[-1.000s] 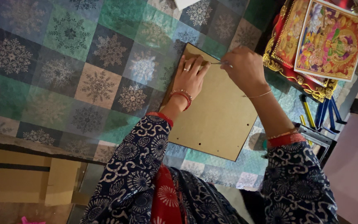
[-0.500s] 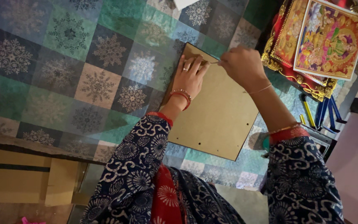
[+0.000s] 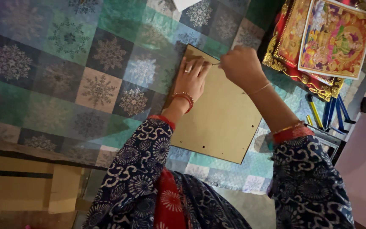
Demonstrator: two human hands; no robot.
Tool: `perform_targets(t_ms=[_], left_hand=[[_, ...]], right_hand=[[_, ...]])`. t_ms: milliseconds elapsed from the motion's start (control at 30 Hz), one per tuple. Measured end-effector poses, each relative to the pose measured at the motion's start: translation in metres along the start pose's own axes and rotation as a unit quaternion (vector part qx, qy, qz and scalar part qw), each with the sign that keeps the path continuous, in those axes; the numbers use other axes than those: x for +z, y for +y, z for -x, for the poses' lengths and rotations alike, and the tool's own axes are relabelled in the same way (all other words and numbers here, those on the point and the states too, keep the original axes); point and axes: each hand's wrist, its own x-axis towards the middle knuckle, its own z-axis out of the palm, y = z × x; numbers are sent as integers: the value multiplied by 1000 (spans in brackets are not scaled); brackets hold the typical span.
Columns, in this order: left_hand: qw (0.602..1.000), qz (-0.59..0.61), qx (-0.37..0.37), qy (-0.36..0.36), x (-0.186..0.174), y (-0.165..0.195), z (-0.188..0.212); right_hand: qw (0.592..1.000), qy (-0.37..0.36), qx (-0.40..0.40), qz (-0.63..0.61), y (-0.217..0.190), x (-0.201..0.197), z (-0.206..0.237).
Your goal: The person threads and twists a hanging wire across the back of a frame backing board, moves a framed religious picture aside, then fits glass and a white backing sheet into a black picture frame and works on fastening the backing board with a small hand tool.
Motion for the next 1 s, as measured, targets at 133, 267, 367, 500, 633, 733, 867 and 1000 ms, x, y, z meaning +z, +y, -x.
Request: perform_targets(t_ms=[133, 267, 367, 500, 633, 733, 867, 1000], left_hand=[[1000, 7, 2, -3, -8, 2, -4], [1000, 8, 6, 2, -11, 1, -6], [1000, 15, 7, 2, -12, 1, -7], [996, 79, 8, 27, -16, -1, -7], [983, 167, -20, 67, -28, -15, 13], [982, 157, -35, 96, -43, -33, 44], [997, 71, -25, 34, -51, -43, 76], [999, -20, -21, 32, -47, -34, 78]], right_hand=[[995, -84, 46, 9, 1, -5, -10], [987, -121, 107, -12, 5, -8, -21], [974, -146, 166, -49, 6, -7, -28], [958, -155, 228, -73, 3, -9, -40], [961, -119, 237, -76, -7, -10, -36], [961, -53, 249, -109, -30, -17, -15], [949, 52, 219, -221, -63, -24, 9], [960, 118, 170, -189, -77, -19, 7]])
